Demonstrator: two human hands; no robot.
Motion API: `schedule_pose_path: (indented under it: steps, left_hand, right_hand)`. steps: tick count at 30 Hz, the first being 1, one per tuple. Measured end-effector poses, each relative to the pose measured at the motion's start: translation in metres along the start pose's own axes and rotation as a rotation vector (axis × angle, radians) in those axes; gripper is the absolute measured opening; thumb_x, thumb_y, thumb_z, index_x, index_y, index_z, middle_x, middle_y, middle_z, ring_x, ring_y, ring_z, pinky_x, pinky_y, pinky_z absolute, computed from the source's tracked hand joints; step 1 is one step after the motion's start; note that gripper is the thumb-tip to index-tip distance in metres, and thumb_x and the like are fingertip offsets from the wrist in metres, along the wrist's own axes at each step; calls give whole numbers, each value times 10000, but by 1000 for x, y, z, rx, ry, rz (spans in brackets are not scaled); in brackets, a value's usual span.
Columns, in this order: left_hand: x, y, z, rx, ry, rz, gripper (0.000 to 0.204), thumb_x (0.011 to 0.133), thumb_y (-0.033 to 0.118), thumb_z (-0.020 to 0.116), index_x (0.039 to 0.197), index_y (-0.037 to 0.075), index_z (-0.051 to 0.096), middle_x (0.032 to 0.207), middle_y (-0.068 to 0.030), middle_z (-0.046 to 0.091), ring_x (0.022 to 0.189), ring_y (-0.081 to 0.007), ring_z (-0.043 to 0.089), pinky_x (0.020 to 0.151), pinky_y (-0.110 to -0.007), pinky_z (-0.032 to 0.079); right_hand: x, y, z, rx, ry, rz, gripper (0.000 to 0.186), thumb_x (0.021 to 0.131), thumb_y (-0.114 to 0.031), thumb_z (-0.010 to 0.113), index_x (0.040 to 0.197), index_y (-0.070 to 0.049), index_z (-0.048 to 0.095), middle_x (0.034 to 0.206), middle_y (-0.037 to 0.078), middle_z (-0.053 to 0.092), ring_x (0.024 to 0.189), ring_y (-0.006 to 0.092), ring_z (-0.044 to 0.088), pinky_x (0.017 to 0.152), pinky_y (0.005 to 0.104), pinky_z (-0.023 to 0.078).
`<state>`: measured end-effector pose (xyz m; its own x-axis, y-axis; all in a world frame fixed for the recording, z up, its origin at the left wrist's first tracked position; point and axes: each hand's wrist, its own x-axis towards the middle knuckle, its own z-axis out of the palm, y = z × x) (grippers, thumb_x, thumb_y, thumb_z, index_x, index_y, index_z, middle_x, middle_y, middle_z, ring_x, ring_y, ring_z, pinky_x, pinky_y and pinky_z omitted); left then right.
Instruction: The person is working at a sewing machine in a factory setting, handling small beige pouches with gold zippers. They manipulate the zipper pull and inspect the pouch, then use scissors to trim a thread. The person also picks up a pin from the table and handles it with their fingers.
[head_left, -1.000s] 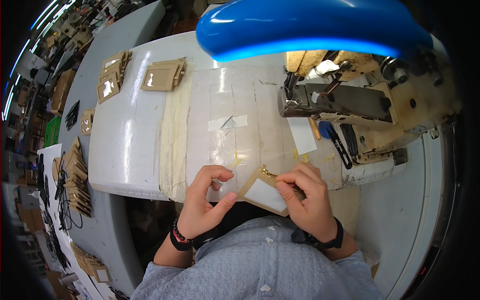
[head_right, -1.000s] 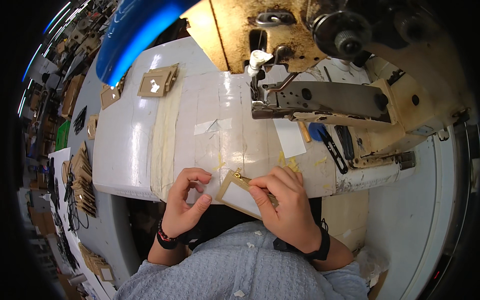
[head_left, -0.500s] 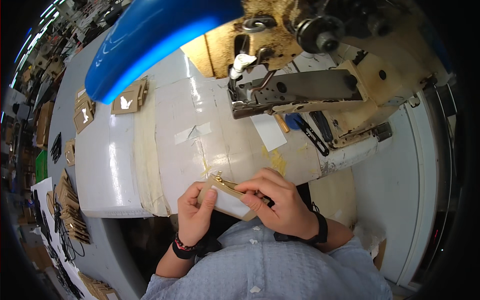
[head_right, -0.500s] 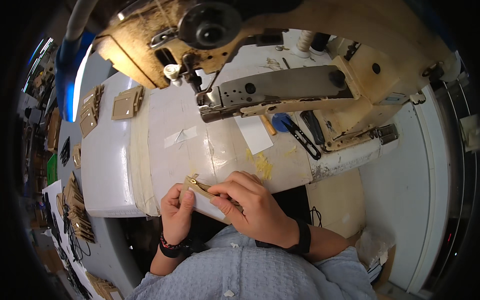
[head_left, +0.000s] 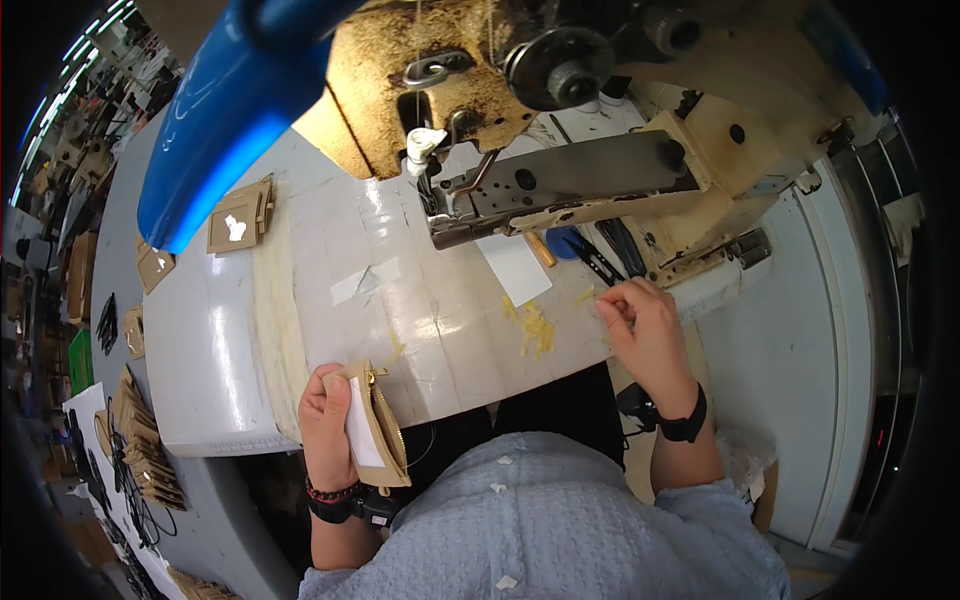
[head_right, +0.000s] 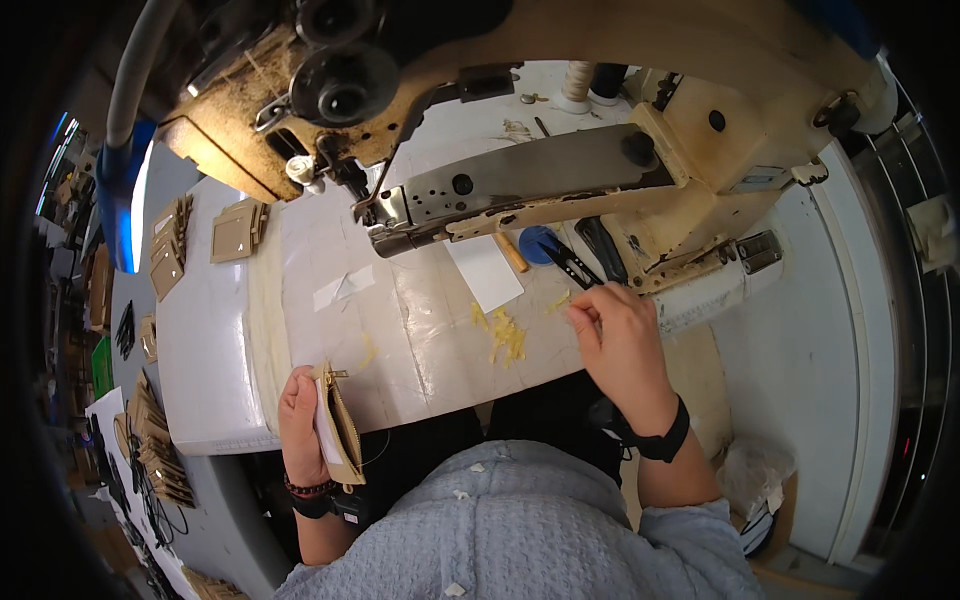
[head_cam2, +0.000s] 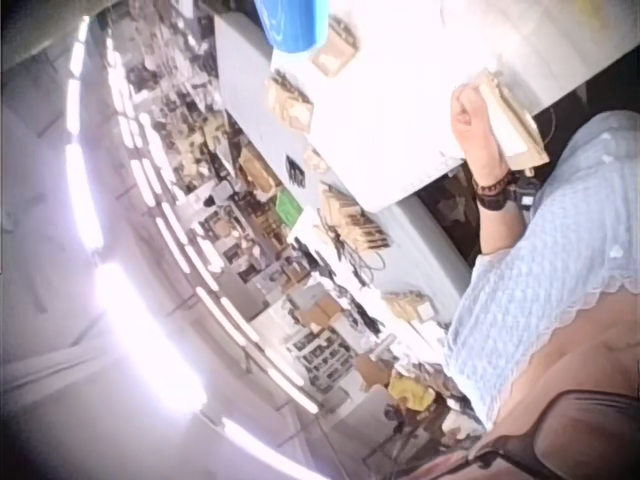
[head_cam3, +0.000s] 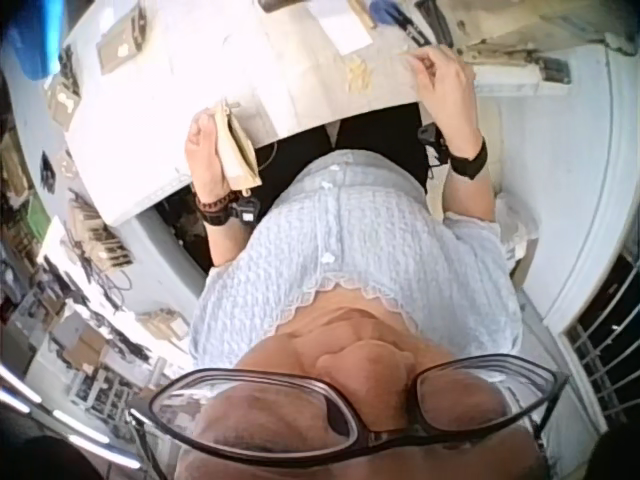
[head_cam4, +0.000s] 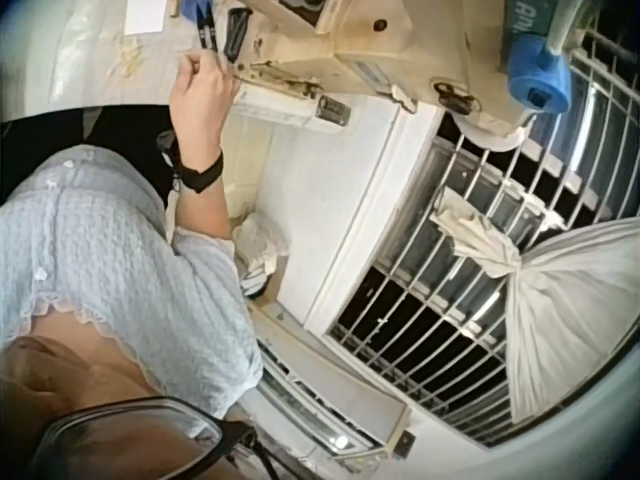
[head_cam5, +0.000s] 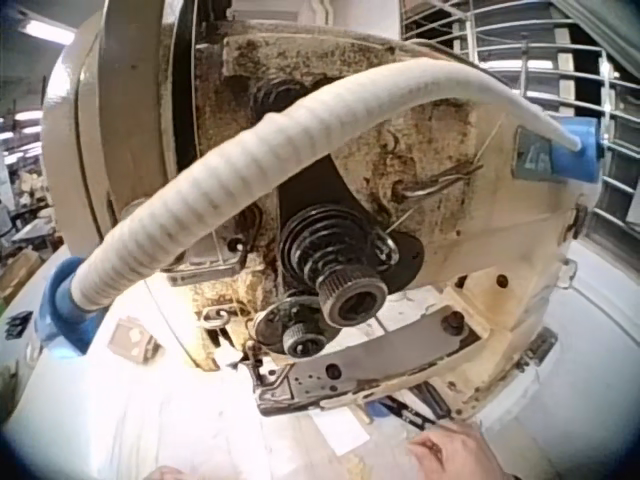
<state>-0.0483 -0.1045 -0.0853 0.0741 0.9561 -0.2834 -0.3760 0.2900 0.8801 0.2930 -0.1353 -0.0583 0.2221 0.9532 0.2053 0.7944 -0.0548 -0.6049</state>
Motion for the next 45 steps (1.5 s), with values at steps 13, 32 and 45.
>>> schedule_pose_path:
  steps: [13, 32, 45]
  left_hand:
    - [3, 5, -9, 15, -6, -50, 234, 981, 161, 600, 1154, 15, 539, 908, -83, 694, 710, -101, 657, 610, -231, 538]
    - [-4, 26, -30, -7, 62, 3, 238, 985, 159, 597, 1163, 11, 540, 928, -88, 702, 744, -93, 662, 645, -229, 539]
    - [9, 46, -55, 251, 140, 107, 262, 951, 128, 643, 1160, -1, 553, 872, -87, 697, 711, -78, 649, 610, -211, 510]
  right_hand:
    - [-15, 19, -16, 34, -24, 176, 69, 850, -25, 652, 861, 28, 609, 753, 94, 562, 642, 196, 512, 621, 311, 445]
    - [94, -118, 128, 226, -423, -562, 74, 831, -47, 661, 883, -55, 608, 861, 90, 583, 881, 282, 574, 808, 388, 418]
    - [111, -127, 153, -68, -383, -872, 98, 826, -69, 657, 853, -102, 569, 881, 38, 502, 884, 221, 512, 786, 352, 369]
